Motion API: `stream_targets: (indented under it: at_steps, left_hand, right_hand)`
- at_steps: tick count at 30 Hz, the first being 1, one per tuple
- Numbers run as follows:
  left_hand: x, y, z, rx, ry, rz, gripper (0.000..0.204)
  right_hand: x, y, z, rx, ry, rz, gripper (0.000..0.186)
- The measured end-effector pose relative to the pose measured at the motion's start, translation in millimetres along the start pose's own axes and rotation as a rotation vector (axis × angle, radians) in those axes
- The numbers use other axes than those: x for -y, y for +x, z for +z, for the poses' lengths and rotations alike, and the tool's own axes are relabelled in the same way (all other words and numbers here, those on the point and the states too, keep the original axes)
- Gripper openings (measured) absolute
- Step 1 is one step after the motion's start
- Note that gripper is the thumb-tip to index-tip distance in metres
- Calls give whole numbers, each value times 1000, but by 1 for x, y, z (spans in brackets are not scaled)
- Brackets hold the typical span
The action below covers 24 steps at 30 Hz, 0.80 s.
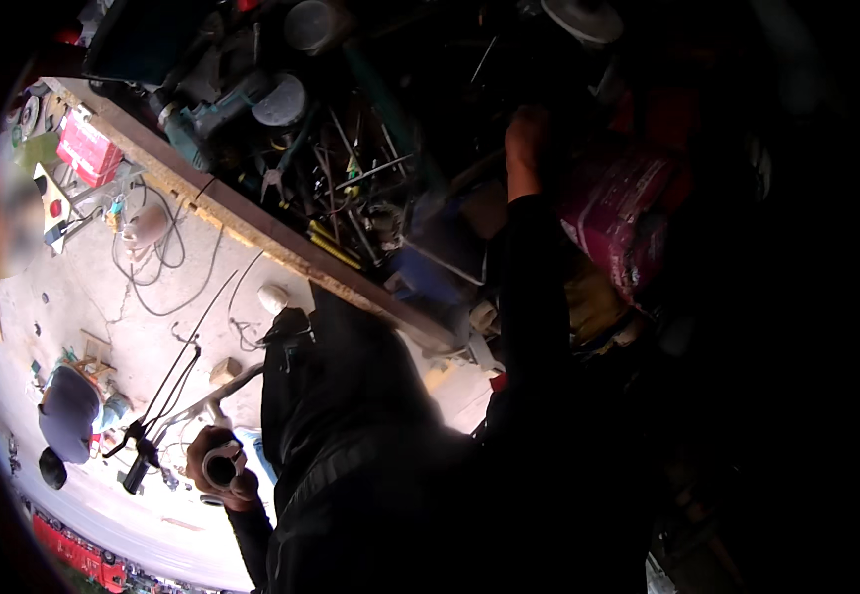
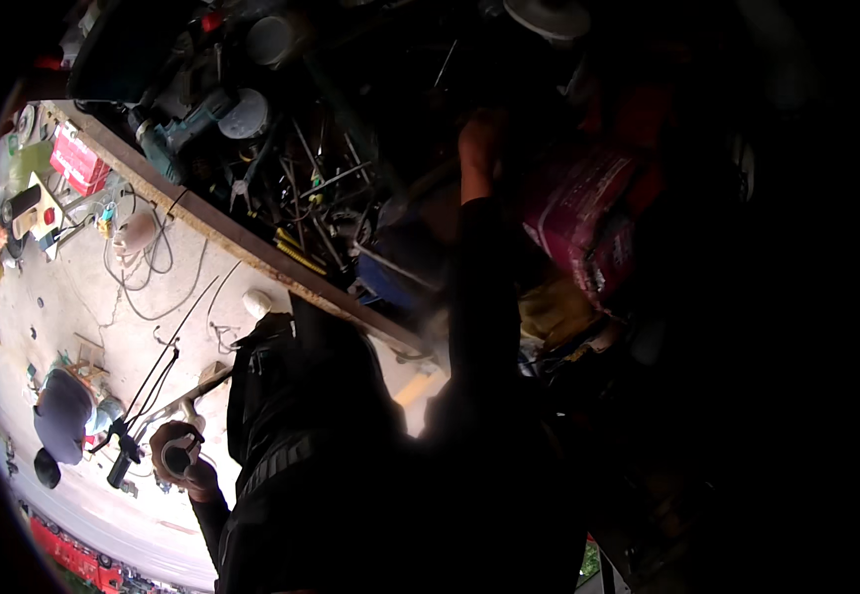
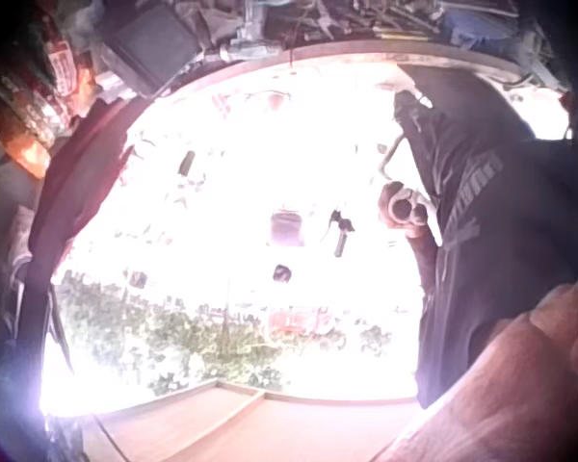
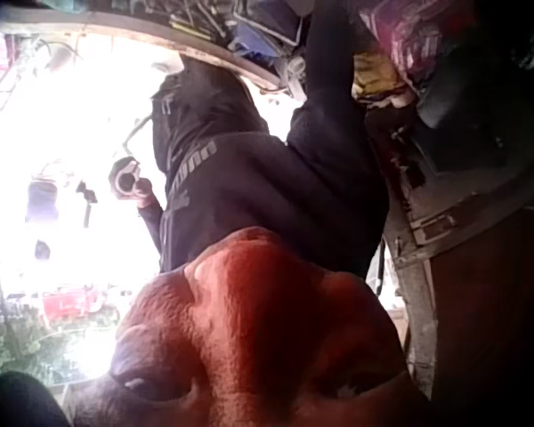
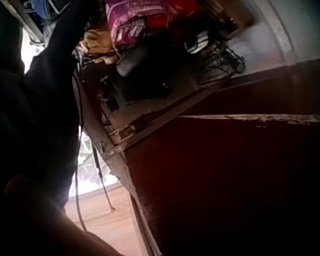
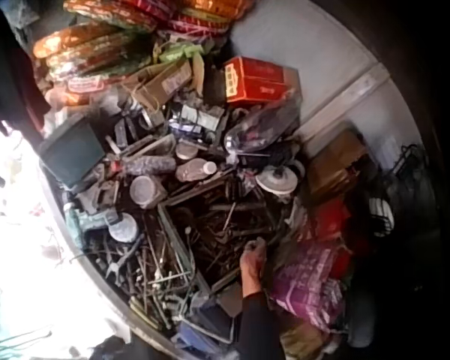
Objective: The person removes the handlebar and stem from a bicycle frame using a power drill and a wrench. They then reattach the handlebar to the stem, securing it with a bolt and tightening it with a wrench.
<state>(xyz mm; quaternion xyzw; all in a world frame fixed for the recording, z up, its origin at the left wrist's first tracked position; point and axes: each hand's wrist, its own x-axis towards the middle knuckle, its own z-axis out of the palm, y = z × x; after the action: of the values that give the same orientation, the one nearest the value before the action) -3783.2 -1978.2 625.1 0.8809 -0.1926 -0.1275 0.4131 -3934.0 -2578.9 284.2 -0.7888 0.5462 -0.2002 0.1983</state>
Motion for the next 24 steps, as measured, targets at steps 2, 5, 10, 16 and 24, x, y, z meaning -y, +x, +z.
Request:
stream_targets:
  at_steps: [2,5,10,16,24]
  left_hand:
    - [4,-11,-4,40,-12,-57,81]
    - [-5,-11,8,-14,67,-116,86]
    - [11,-19,2,78,70,-63,83]
    - [5,-22,12,42,54,-142,84]
    - [-15,-28,19,-168,112,-231,76]
  right_hand:
    - [54,14,-39,201,-25,-50,32]
    - [105,21,-23,344,-49,-231,30]
    - [112,41,27,342,-118,-229,26]
    - [103,38,82,138,-470,-296,16]
    - [46,58,127,105,-202,-766,19]
